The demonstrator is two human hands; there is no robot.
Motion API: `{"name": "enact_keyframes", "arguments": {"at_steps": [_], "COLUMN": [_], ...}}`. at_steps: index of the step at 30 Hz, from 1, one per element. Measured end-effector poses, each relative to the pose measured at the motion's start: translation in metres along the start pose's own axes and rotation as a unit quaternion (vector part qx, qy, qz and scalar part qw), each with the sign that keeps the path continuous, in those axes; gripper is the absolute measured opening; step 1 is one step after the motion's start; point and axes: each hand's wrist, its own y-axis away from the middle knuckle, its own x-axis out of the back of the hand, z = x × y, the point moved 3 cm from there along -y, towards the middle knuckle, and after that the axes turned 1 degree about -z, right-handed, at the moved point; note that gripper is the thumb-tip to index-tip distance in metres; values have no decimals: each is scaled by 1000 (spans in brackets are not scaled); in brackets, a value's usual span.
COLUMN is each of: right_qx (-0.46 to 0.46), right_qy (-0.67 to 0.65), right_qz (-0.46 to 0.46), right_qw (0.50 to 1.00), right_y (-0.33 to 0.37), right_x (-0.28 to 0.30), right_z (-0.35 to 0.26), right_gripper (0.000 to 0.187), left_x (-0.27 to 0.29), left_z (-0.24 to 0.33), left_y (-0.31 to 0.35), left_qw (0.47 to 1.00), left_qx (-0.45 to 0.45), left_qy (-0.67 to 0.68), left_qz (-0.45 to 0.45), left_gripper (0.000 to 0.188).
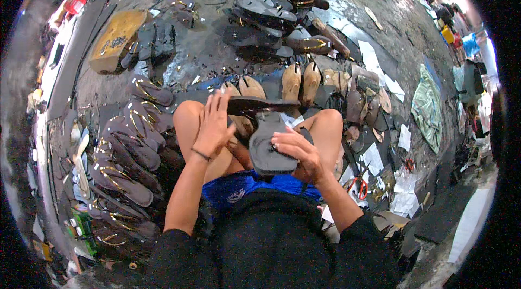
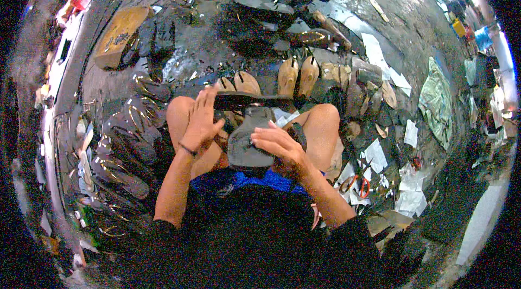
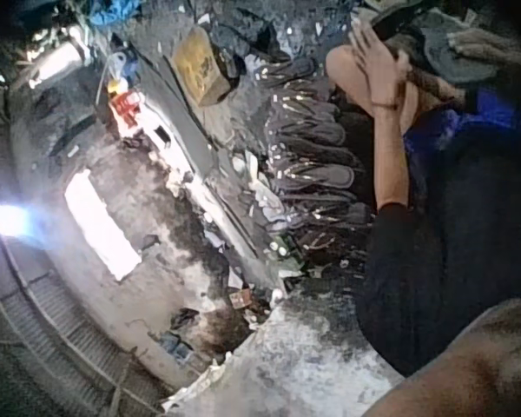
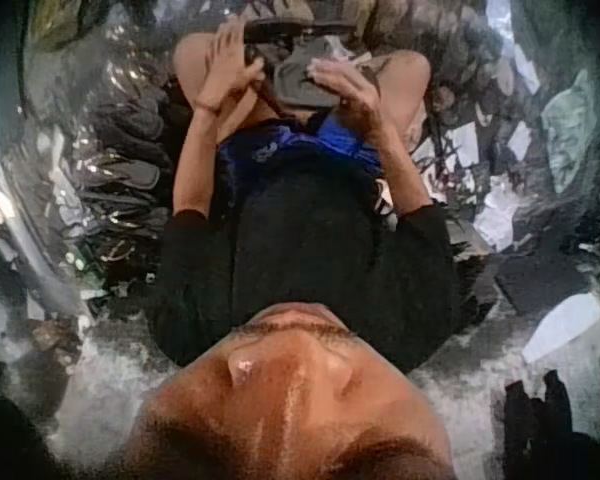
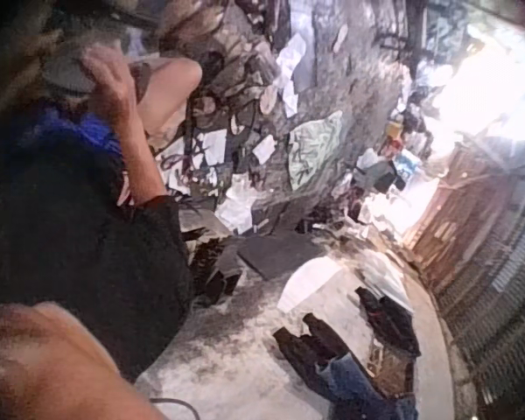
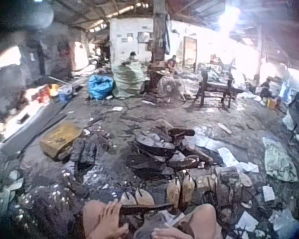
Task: The person sits on the floor and repeatedly picks up flip-flop soles and straps, then presses the straps into the soles to assemble them. The person handles multiple flip-flops one at a time, turning them over and pressing the straps into place.
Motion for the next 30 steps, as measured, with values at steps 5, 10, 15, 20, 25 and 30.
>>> {"name": "enact_keyframes", "arguments": {"at_steps": [5, 10, 15, 20, 25, 30], "right_qx": [-25, -93, -43, -65, -121, -70], "right_qy": [339, 252, 84, -122, -199, -93], "right_qz": [-70, -13, 38, -53, -124, -198], "right_qw": [938, 963, 995, 989, 964, 973], "right_y": [32, 43, 18, 7, 8, 8], "right_x": [17, 46, 42, 24, 5, 5], "right_z": [-11, -5, -29, -66, -83, -85], "right_gripper": [34, 44, 38, 33, 50, 42], "left_x": [-13, 6, 79, 132, 126, 112], "left_z": [9, -15, 61, 137, 119, 116], "left_y": [-44, -85, -26, 62, 98, 104], "left_qw": [979, 932, 970, 916, 913, 895], "left_qx": [126, 243, -114, -225, -115, -108], "left_qy": [158, 269, 213, 305, 360, 394], "left_qz": [15, -8, -27, -129, -155, -180], "left_gripper": [37, 52, 72, 56, 53, 60]}}
